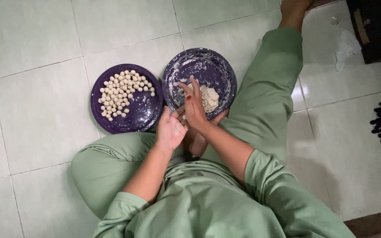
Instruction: The person is sitting on the floor, pinching small pieces of dough from a bowl, rolling them into small balls between their palms, and placing them on a plate.
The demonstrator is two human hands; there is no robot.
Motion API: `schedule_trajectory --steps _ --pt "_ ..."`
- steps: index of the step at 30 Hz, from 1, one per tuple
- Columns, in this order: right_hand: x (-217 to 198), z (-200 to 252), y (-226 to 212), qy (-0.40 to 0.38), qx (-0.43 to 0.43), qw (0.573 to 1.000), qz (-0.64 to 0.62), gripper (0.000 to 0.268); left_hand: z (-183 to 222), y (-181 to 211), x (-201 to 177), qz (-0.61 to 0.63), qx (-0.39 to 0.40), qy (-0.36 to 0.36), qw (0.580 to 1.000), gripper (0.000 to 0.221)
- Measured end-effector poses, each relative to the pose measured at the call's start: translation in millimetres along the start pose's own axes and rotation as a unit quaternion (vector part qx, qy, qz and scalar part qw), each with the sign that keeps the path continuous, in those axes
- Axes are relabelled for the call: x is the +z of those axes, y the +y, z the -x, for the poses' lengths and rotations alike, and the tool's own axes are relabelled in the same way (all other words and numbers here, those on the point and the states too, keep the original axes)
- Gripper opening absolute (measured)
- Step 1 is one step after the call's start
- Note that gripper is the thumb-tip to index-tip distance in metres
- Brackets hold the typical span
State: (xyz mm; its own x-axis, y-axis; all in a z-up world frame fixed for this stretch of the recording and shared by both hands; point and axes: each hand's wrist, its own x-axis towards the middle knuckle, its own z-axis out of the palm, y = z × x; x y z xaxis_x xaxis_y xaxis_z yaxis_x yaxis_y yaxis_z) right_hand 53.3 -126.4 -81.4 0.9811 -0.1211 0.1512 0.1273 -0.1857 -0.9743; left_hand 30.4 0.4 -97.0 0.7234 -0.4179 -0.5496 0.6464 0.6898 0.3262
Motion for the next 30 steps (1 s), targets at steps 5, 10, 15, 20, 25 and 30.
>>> schedule_trajectory --steps 5,10,15,20,25,30 --pt "0 1 15 -0.031 0.029 0.995 -0.086 0.073 0 4 -12 -0.022 -0.006 0.025 0.999 0.046" --pt "-7 -5 14 0.005 0.011 0.994 -0.105 0.062 3 17 -20 -0.029 0.013 0.035 0.999 0.032" --pt "-14 -8 1 0.035 -0.01 0.992 -0.121 0.053 3 29 -30 -0.044 0.026 0.063 0.997 0.028" --pt "-42 -24 -15 0.039 0.039 0.985 -0.164 0.05 -2 52 -58 -0.097 0.075 0.171 0.978 0.029" --pt "-77 -34 -16 0.081 0.039 0.987 -0.132 0.043 -24 73 -113 -0.098 0.109 0.252 0.956 0.025" --pt "-81 -36 -6 0.102 0.026 0.988 -0.109 0.035 -45 91 -129 -0.062 0.163 0.292 0.94 0.03"
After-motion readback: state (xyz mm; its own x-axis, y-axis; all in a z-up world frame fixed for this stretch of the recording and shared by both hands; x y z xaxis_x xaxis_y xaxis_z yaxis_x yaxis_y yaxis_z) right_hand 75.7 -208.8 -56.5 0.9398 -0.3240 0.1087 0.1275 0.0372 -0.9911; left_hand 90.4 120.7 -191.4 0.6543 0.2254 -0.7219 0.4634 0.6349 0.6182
